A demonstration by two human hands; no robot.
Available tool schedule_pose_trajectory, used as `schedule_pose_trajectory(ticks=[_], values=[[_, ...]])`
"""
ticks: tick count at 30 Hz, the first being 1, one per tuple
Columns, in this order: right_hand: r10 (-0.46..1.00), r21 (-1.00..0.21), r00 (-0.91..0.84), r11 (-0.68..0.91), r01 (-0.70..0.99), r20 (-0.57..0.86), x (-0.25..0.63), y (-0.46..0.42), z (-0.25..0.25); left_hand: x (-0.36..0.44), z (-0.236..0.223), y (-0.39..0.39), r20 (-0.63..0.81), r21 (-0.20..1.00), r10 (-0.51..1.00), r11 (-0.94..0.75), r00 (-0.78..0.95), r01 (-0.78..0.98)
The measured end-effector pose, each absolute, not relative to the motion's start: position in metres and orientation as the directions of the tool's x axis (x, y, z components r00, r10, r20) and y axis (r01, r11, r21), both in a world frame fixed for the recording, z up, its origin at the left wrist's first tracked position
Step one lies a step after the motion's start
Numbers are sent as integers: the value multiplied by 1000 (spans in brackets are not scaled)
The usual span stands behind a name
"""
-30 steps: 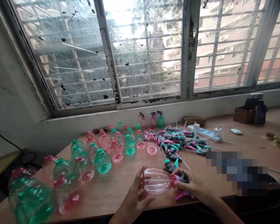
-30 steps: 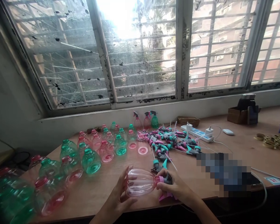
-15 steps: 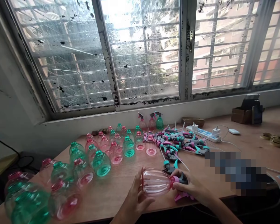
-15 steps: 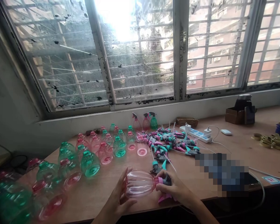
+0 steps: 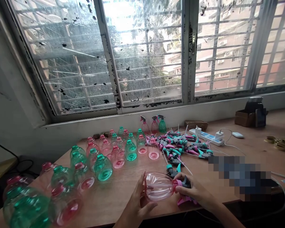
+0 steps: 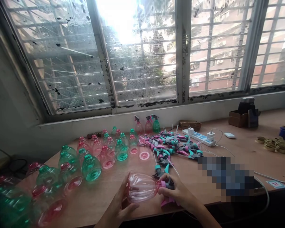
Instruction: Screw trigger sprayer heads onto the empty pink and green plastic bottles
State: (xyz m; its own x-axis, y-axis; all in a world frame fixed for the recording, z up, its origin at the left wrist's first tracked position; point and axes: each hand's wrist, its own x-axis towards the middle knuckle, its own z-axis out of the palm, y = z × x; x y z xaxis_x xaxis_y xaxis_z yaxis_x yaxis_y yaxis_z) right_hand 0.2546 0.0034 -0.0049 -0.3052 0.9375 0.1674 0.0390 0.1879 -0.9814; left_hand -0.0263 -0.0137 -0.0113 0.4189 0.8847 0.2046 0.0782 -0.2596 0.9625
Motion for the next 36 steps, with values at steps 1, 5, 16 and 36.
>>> schedule_pose_trajectory(ticks=[1,5,16,36], values=[[937,-980,-303,193,43,171,254,3,-4,-27,-13,-13,210,961,879,-266,428,76],[939,-980,-296,195,47,173,254,1,1,-27,-14,-12,230,957,866,-284,444,58],[942,-985,-297,173,26,158,254,3,-1,-23,-1,-17,244,946,867,-312,435,92],[944,-992,-305,115,-48,124,252,7,-8,-29,-12,-12,213,940,886,-301,411,162]])
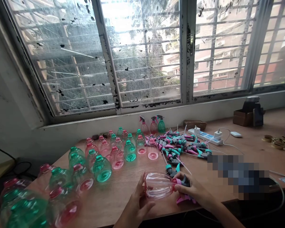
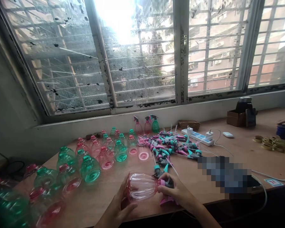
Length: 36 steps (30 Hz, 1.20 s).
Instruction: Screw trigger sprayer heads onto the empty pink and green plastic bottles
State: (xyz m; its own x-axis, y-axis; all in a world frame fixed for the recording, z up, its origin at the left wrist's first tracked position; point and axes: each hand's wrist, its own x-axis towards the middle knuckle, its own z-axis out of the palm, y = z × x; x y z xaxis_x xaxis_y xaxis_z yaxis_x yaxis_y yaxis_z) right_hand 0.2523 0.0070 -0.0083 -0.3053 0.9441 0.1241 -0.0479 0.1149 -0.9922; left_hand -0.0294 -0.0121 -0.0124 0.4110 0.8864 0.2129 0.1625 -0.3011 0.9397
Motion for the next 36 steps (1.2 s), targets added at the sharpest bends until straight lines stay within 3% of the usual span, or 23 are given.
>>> schedule_pose_trajectory(ticks=[7,15,23,36], values=[[945,-992,-302,114,-49,123,253,6,-7,-29,-12,-13,175,961,895,-246,411,127],[945,-988,-294,124,-88,144,250,9,-13,-33,-32,-2,268,923,873,-354,408,150],[939,-988,-307,138,-76,155,252,9,-15,-34,-28,-4,221,949,875,-295,430,112],[936,-987,-314,146,-72,161,252,9,-13,-34,-32,-1,273,921,876,-357,397,156]])
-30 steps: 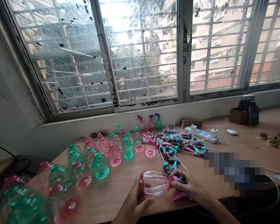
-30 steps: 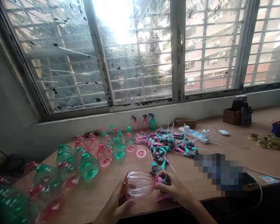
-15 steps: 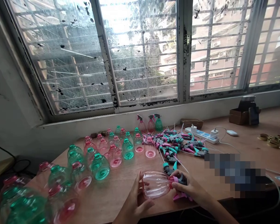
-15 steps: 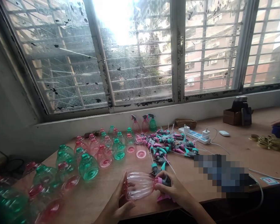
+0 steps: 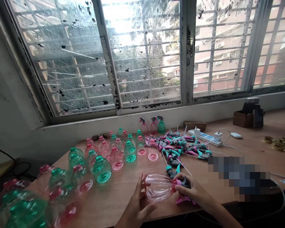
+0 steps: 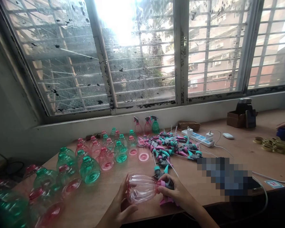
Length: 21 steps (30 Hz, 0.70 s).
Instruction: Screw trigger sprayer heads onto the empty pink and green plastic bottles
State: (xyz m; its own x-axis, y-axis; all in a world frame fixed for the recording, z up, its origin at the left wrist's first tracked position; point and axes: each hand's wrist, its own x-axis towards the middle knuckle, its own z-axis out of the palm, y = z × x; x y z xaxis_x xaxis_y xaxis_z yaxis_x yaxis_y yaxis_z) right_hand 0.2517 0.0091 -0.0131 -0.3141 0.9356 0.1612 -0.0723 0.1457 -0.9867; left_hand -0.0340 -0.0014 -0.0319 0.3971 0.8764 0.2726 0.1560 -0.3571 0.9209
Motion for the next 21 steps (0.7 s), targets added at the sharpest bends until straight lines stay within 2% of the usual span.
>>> schedule_pose_trajectory(ticks=[9,12,17,21], values=[[932,-985,-318,157,-70,171,251,8,-10,-30,-30,-3,327,880,840,-437,434,183],[930,-986,-329,145,-88,166,252,9,-14,-33,-35,-2,305,881,837,-430,455,199],[930,-987,-330,145,-71,161,253,10,-16,-31,-33,-1,296,914,837,-388,460,117],[931,-985,-321,163,-56,172,254,8,-13,-28,-29,-3,320,899,845,-413,429,143]])
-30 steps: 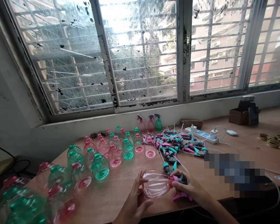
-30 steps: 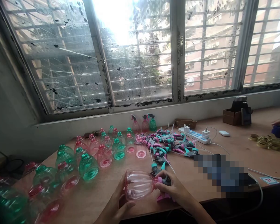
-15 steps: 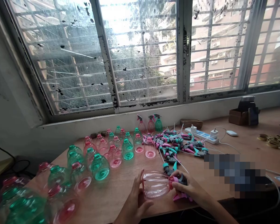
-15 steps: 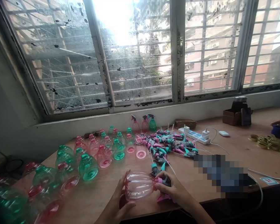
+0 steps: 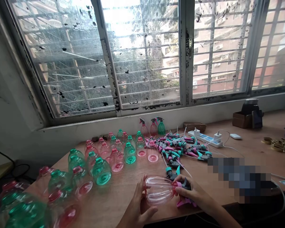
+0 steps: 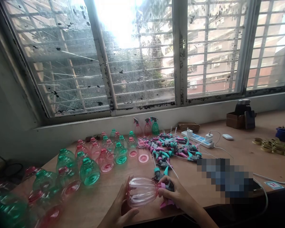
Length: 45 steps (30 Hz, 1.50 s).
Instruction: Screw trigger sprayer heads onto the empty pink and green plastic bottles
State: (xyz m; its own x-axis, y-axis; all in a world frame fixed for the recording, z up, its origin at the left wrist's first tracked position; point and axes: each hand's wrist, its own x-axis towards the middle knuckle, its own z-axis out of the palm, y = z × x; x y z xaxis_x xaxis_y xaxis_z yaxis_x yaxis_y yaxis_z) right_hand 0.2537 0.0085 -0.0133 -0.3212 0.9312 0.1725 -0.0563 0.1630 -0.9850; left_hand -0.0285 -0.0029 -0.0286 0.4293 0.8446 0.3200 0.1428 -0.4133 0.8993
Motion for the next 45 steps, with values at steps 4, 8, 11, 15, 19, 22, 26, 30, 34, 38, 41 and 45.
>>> schedule_pose_trajectory(ticks=[4,8,11,15,19,22,26,30,34,38,41,45], values=[[929,-987,-334,151,-60,162,253,9,-11,-34,-38,1,309,889,846,-419,435,184],[932,-989,-334,140,-39,145,252,9,-10,-41,-56,10,325,879,827,-443,458,178],[932,-987,-325,153,-49,160,252,9,-11,-42,-64,15,294,903,841,-400,454,156],[937,-986,-313,124,-112,154,252,9,-15,-39,-56,12,300,899,836,-409,460,157],[937,-988,-318,119,-94,143,252,10,-16,-36,-43,3,314,897,842,-414,439,154],[936,-989,-319,138,-57,149,252,10,-15,-37,-46,5,311,882,842,-428,441,196],[933,-986,-319,157,-53,165,252,12,-16,-41,-59,15,359,849,812,-489,461,200],[940,-985,-300,143,-93,164,250,12,-15,-40,-57,13,337,857,818,-472,467,208],[944,-989,-302,100,-114,130,249,9,-10,-35,-45,3,351,869,834,-459,427,183],[939,-989,-318,105,-102,133,250,8,-9,-33,-39,1,330,881,828,-443,454,168],[935,-989,-323,129,-73,145,251,10,-11,-33,-37,1,311,907,838,-403,448,125],[937,-989,-317,138,-47,145,252,11,-14,-32,-32,-1,280,928,847,-360,452,100]])
